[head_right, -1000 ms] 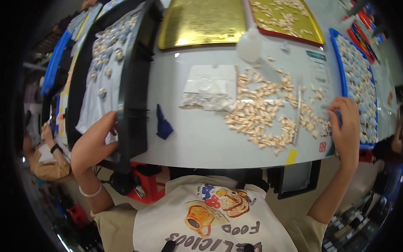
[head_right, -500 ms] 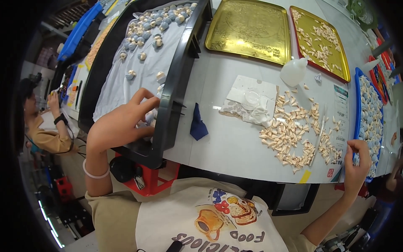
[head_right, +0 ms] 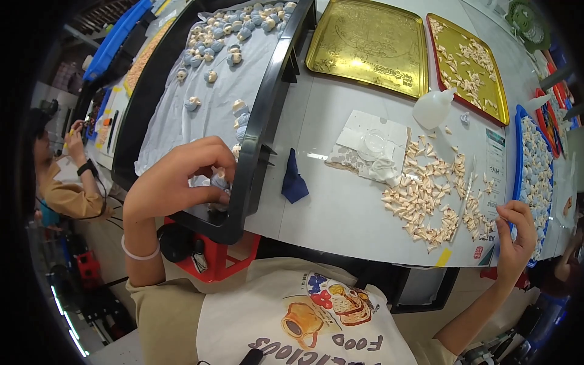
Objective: The person glues small parts onto figurine heads at an assembly station using a glue bottle.
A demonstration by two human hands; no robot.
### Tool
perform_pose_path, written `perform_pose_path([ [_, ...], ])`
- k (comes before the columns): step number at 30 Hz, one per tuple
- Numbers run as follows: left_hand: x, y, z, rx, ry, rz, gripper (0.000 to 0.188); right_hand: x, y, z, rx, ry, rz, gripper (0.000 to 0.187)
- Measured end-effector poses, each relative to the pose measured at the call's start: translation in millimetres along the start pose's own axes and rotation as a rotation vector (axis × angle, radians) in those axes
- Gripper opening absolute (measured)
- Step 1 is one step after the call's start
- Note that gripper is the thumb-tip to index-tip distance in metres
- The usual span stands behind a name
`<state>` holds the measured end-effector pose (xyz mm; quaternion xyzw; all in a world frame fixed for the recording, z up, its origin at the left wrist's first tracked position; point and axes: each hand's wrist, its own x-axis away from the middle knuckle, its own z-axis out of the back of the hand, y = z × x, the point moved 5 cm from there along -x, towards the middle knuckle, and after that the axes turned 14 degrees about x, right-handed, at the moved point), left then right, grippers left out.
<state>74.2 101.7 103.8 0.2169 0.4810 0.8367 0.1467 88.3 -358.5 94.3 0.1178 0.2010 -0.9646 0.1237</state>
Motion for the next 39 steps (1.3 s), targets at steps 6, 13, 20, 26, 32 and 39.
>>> perform_pose_path([
  [6,21.5,30.5,-15.4,0.261,0.386,-0.153,0.032,6.1,5.8,5.7,-0.119,0.091,-0.083,0.013],
  [13,8.1,52.9,-89.0,0.749,-0.075,-0.425,0.043,-6.7,-6.7,-8.4,-0.329,0.066,-0.162,0.015],
  [20,-29.1,29.8,-127.8,1.161,-0.004,-0.197,0.046,-31.3,-45.4,-29.1,-0.354,0.049,-0.146,0.016],
  [26,-46.9,7.5,-138.5,1.083,0.011,-0.310,0.049,-65.1,-83.2,-61.1,-0.418,-0.040,-0.149,0.012],
  [32,-55.7,-15.0,-144.4,1.377,0.040,-0.229,0.039,-103.1,-125.9,-87.8,-0.339,-0.224,0.151,0.011],
  [39,-56.7,-11.3,-150.9,1.527,0.000,-0.174,0.037,-125.4,-154.4,-103.2,0.042,-0.197,0.429,0.016],
])
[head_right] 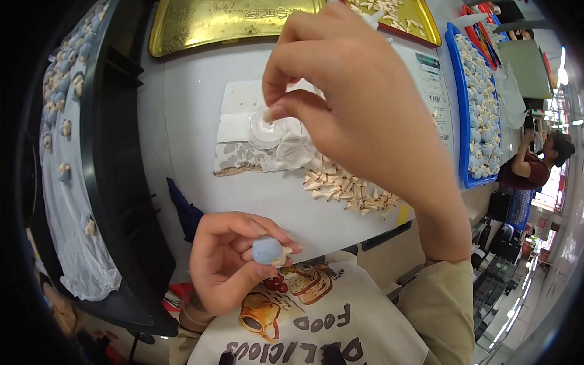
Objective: The person glues small parts onto figurine heads at an assembly station using a glue bottle.
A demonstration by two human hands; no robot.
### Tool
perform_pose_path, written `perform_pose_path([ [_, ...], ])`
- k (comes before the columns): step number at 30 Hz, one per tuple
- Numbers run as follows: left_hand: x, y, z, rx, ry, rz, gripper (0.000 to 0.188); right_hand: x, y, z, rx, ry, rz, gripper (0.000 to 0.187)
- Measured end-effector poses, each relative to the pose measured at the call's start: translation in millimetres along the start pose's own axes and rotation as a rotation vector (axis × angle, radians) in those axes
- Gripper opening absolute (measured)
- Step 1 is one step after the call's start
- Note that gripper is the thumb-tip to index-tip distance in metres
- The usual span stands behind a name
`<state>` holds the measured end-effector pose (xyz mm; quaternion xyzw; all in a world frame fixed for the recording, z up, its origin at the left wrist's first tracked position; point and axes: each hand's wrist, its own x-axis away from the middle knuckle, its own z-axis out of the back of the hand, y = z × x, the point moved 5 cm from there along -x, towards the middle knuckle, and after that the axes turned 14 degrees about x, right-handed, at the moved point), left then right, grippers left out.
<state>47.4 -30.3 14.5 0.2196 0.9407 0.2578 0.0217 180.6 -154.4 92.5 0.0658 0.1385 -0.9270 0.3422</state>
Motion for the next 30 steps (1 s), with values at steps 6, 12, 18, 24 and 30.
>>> perform_pose_path([
  [6,-8.0,8.4,7.3,-0.232,-0.161,-0.024,0.032,-16.7,-22.8,-6.8,0.172,-0.081,0.110,0.022],
  [12,-6.3,7.7,3.7,-0.285,-0.110,0.011,0.036,-15.2,-30.1,8.4,0.241,-0.045,0.088,0.022],
  [18,-12.3,15.5,2.6,-0.397,-0.165,-0.078,0.034,-14.6,-21.0,-8.2,0.173,0.066,0.101,0.019],
  [24,-7.7,12.8,4.9,-0.412,-0.126,-0.088,0.036,-2.2,-21.9,-0.5,0.142,0.123,0.032,0.017],
  [30,-4.4,9.0,1.6,-0.271,0.040,-0.021,0.036,48.8,-20.1,17.6,-0.378,0.191,-0.221,0.023],
])
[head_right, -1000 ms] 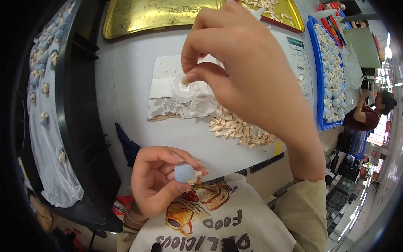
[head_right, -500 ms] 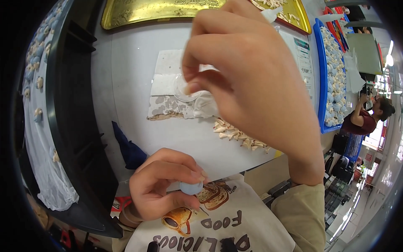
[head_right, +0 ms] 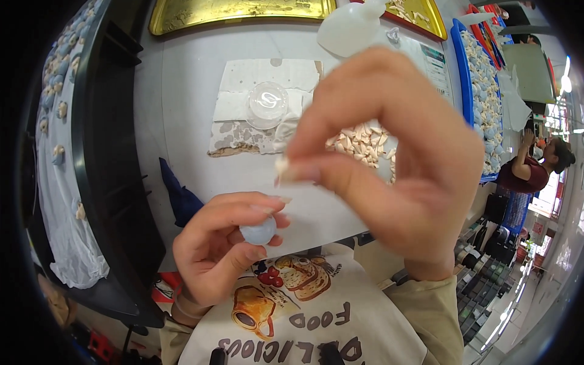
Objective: The person glues small parts onto figurine heads at an assembly station using a glue bottle.
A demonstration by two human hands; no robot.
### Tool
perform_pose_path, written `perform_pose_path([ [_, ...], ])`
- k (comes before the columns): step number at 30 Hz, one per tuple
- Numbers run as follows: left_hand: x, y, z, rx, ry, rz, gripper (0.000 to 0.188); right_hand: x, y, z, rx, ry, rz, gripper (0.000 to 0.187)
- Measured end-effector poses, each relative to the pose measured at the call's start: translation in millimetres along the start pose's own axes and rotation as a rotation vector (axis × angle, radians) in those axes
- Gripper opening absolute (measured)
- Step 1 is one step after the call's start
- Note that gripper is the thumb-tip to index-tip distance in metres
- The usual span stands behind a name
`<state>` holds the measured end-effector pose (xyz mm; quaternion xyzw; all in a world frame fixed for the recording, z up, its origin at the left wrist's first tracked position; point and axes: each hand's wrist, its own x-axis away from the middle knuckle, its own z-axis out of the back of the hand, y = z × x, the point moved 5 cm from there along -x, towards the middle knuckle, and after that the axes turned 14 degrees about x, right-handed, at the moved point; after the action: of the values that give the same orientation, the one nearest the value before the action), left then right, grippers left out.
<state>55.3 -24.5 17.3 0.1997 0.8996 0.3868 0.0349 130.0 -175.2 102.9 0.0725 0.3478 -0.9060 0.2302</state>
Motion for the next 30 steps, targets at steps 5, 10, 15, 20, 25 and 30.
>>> perform_pose_path([
  [5,0.4,-1.3,2.7,-0.037,-0.041,-0.145,0.040,36.3,-2.3,-10.4,-0.191,-0.019,-0.063,0.017],
  [10,1.4,1.9,0.7,-0.148,0.007,-0.205,0.038,50.3,-8.7,-21.5,-0.185,-0.108,-0.034,0.017],
  [15,4.6,0.9,2.9,-0.265,0.003,-0.249,0.038,58.5,-3.8,-30.5,-0.275,-0.139,-0.102,0.022],
  [20,7.2,3.2,0.4,-0.406,0.057,-0.249,0.036,58.4,-17.6,-27.2,0.021,-0.073,0.035,0.022],
  [25,11.7,2.8,-4.9,-0.713,0.008,-0.403,0.037,60.9,-24.2,-30.0,0.162,-0.004,0.170,0.019],
  [30,12.1,2.9,-8.8,-0.714,0.048,-0.431,0.038,63.5,-18.8,-32.1,0.116,0.004,0.185,0.018],
])
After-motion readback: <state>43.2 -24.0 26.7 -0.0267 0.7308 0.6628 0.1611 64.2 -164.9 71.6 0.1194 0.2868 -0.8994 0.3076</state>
